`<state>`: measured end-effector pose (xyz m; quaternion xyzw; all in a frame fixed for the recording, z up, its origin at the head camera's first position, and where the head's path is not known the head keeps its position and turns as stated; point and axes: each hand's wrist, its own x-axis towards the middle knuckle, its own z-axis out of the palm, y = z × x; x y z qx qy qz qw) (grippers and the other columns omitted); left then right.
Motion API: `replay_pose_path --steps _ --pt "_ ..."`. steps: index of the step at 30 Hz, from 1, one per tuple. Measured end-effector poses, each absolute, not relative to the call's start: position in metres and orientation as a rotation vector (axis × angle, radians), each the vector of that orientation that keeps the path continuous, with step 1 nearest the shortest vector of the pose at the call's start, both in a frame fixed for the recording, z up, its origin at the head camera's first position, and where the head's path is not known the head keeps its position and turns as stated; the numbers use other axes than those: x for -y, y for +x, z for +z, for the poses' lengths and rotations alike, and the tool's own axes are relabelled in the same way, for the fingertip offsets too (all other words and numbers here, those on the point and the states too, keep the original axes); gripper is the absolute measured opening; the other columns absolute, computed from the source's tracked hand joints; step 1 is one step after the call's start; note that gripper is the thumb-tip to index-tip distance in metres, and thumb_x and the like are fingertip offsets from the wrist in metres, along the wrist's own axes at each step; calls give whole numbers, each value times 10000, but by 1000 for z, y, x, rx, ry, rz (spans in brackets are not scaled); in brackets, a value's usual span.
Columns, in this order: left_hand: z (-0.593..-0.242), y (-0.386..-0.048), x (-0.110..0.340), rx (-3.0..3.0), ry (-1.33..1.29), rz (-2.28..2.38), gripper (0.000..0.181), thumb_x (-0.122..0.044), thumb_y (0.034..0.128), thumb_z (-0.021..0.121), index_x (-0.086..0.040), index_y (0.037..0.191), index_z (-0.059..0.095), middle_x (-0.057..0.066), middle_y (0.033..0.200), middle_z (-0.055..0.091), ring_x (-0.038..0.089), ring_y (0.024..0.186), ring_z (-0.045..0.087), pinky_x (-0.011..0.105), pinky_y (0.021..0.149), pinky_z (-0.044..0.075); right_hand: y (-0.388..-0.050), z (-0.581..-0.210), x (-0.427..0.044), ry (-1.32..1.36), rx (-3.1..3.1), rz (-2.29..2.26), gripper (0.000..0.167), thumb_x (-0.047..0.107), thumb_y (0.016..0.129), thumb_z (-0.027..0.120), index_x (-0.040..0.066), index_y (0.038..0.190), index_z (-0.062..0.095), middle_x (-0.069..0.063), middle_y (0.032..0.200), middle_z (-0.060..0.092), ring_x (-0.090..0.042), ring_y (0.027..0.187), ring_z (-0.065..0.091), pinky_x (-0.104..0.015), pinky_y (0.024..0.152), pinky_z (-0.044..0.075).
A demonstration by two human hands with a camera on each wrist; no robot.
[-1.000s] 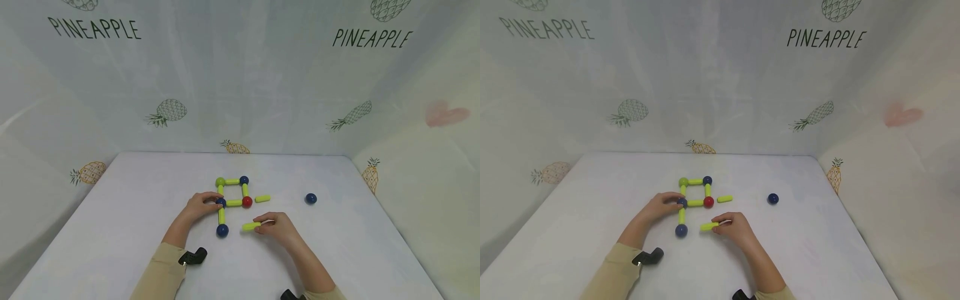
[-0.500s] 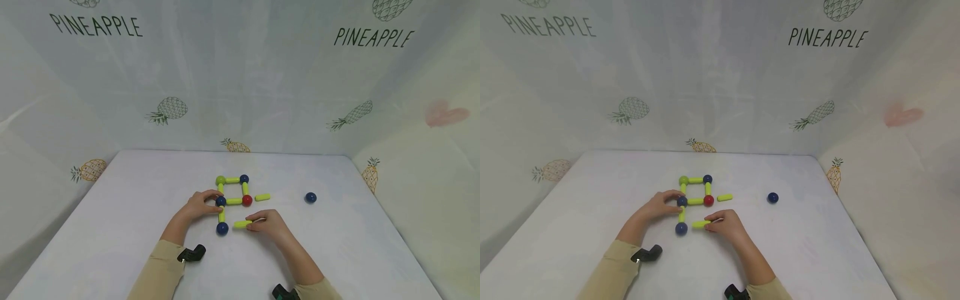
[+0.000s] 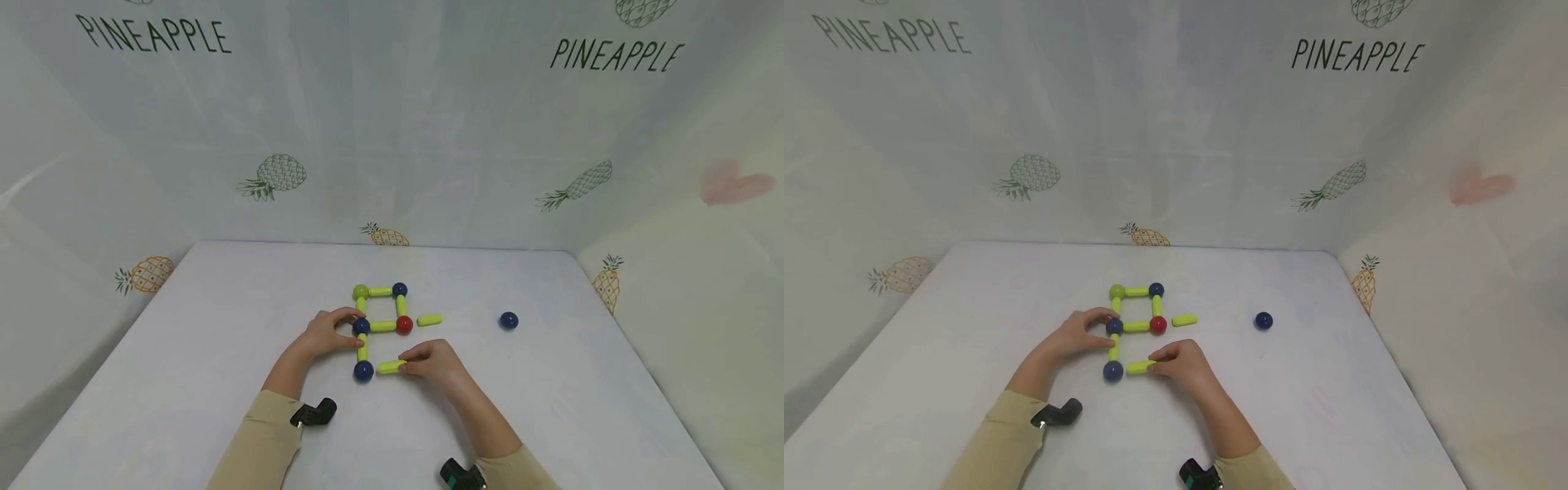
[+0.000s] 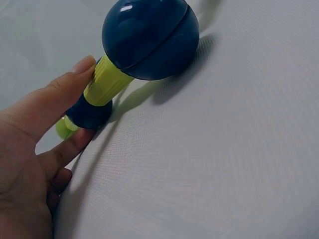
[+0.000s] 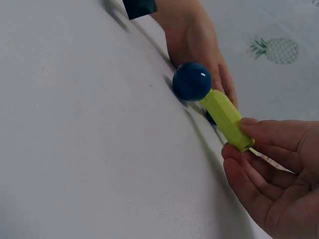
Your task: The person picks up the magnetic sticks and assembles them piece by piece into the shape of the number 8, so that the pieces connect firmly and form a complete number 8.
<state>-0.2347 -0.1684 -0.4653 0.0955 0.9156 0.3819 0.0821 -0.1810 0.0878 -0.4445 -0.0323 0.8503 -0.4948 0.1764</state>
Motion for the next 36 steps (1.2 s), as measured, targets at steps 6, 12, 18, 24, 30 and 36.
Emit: replay_pose_path --steps 6,12,18,24,30,36 --pt "-465 -235 169 -2739 296 1132 535 -324 744 859 -253 1228 643 -13 1130 626 311 1223 478 578 1043 324 -183 -446 -85 -127 -2413 -1387 142 124 819 793 82 954 778 19 818 704 -120 750 609 -273 715 516" --pt "-465 -234 169 -2741 295 1124 529 -329 752 853 -259 1231 639 -13 1132 628 314 1216 461 585 1039 315 -184 -447 -83 -125 -2400 -1371 145 128 827 788 81 963 775 16 803 700 -123 733 618 -272 725 523" --pt "-466 -235 170 -2739 314 1136 527 -318 755 852 -248 1232 639 -8 1135 632 311 1232 475 571 1047 324 -183 -445 -81 -127 -2409 -1362 149 132 816 796 89 957 776 21 818 697 -138 768 601 -286 739 518" --pt "-466 -234 170 -2738 311 1136 526 -313 759 849 -242 1235 638 -2 1145 636 320 1235 459 582 1050 306 -182 -444 -79 -120 -2406 -1370 151 115 806 802 88 952 771 18 822 692 -141 765 603 -288 735 518" --pt "-465 -234 170 -2745 290 1122 530 -333 756 849 -258 1236 638 -8 1148 638 325 1231 447 601 1041 298 -182 -447 -77 -126 -2421 -1363 145 93 793 811 92 930 765 14 815 680 -154 759 594 -285 722 517" --pt "-465 -233 169 -2739 268 1126 527 -329 756 848 -261 1235 641 -12 1148 637 326 1230 435 609 1039 290 -183 -449 -76 -161 -2430 -1361 148 77 774 825 89 903 755 12 796 671 -152 740 594 -275 704 517"
